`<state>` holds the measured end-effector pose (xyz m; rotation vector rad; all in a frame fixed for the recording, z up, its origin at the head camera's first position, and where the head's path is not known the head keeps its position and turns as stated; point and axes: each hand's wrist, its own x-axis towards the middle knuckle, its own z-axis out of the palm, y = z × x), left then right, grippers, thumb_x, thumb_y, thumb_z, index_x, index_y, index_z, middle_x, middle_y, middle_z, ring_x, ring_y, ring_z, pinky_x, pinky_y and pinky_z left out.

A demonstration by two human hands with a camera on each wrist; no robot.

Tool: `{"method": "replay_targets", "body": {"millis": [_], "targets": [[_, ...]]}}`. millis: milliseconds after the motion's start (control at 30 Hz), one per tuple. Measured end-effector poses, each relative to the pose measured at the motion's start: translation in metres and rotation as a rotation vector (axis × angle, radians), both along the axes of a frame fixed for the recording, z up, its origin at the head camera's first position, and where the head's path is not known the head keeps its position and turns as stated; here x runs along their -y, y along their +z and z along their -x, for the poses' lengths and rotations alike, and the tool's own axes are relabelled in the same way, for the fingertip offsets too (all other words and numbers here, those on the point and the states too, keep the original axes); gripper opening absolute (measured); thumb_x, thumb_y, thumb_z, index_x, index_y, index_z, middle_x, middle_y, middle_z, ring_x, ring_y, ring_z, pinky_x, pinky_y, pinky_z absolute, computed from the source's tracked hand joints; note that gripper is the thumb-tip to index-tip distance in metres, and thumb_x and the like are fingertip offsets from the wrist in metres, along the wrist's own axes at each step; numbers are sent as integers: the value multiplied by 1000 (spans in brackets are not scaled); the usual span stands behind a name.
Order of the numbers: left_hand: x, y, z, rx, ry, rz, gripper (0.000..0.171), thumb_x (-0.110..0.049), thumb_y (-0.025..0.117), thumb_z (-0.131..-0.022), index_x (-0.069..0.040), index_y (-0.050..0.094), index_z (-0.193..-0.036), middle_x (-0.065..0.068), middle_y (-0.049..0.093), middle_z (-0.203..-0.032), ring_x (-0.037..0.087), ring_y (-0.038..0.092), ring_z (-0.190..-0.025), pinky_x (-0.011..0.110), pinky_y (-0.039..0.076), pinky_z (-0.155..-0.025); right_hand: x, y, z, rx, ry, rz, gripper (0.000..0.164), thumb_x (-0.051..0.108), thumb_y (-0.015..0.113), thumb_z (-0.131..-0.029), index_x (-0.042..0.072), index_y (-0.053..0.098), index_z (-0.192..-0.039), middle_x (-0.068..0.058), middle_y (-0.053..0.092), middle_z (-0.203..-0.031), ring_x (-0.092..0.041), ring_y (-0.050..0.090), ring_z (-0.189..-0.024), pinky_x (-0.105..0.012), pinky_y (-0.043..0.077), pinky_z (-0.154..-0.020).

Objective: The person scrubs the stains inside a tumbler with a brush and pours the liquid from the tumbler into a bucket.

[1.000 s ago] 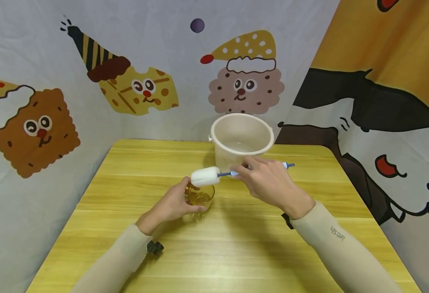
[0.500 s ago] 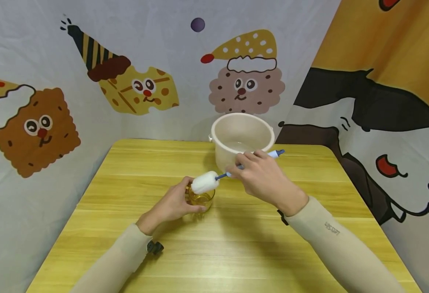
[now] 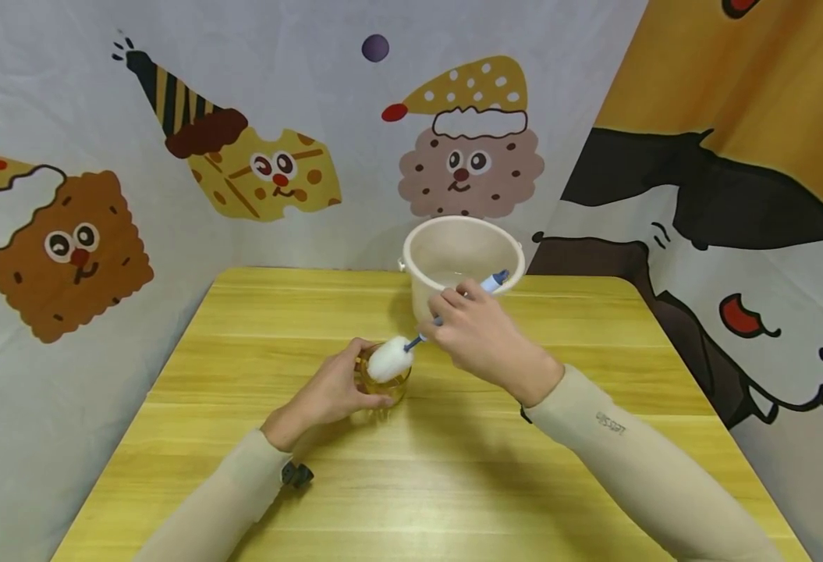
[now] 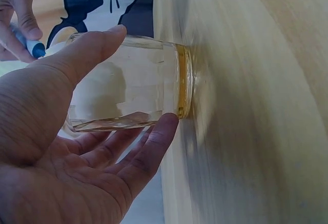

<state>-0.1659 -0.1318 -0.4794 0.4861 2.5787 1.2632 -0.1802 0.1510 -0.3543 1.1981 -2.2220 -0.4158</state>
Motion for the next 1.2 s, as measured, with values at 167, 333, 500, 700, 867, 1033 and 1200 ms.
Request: {"method": "replay_targets", "body": {"millis": [167, 333, 500, 700, 867, 1033, 1200], "targets": [[0, -1, 1, 0, -2, -11, 93, -26, 105, -91, -4, 51, -164, 20, 68, -157, 39, 72, -138, 40, 71, -99, 10, -1, 0, -17, -4, -58, 17, 23, 97, -97, 29, 93, -113, -3, 82, -109, -23, 76, -105, -43, 59, -103], [0, -4, 2, 3, -5, -24, 93, -23, 106, -89, -4, 52, -162, 20, 67, -158, 41, 72, -138, 39, 71, -97, 19, -3, -1, -27, 7, -93, 15, 23, 97, -96, 29, 93, -109, -2, 81, -110, -23, 75, -107, -42, 56, -103], [1, -5, 3, -30, -10, -3, 91, -22, 107, -87, -3, 53, -158, 22, 69, -154, 41, 72, -135, 38, 71, -93, 28, -5, 0, -37, 24, -116, 10, 24, 96, -96, 31, 92, -102, 0, 80, -107, -21, 75, -105, -40, 55, -102], [0, -5, 3, -48, -22, -20, 89, -16, 107, -86, -2, 54, -156, 22, 70, -153, 35, 74, -127, 29, 68, -86, 33, -7, 1, -34, 31, -119, 9, 23, 95, -97, 31, 91, -99, 0, 80, -109, -21, 75, -107, -40, 54, -107], [1, -4, 3, -43, -23, -27, 90, -14, 107, -85, -3, 54, -157, 19, 71, -152, 33, 74, -124, 27, 66, -85, 39, -9, 2, -34, 23, -154, 7, 23, 92, -99, 30, 91, -99, 0, 82, -115, -21, 74, -111, -39, 52, -107], [1, -5, 3, -42, -29, -27, 89, -14, 107, -86, -4, 54, -157, 19, 70, -153, 30, 74, -121, 26, 66, -83, 42, -12, 5, -16, 6, -186, 6, 26, 89, -101, 31, 92, -101, 1, 82, -119, -21, 73, -115, -39, 51, -109], [1, -5, 3, -65, -48, -17, 94, -13, 106, -86, -7, 51, -163, 20, 72, -148, 19, 75, -99, 25, 65, -78, 43, -13, 8, -1, 2, -195, 7, 26, 90, -101, 33, 92, -104, 1, 83, -123, -21, 74, -118, -39, 51, -112]]}}
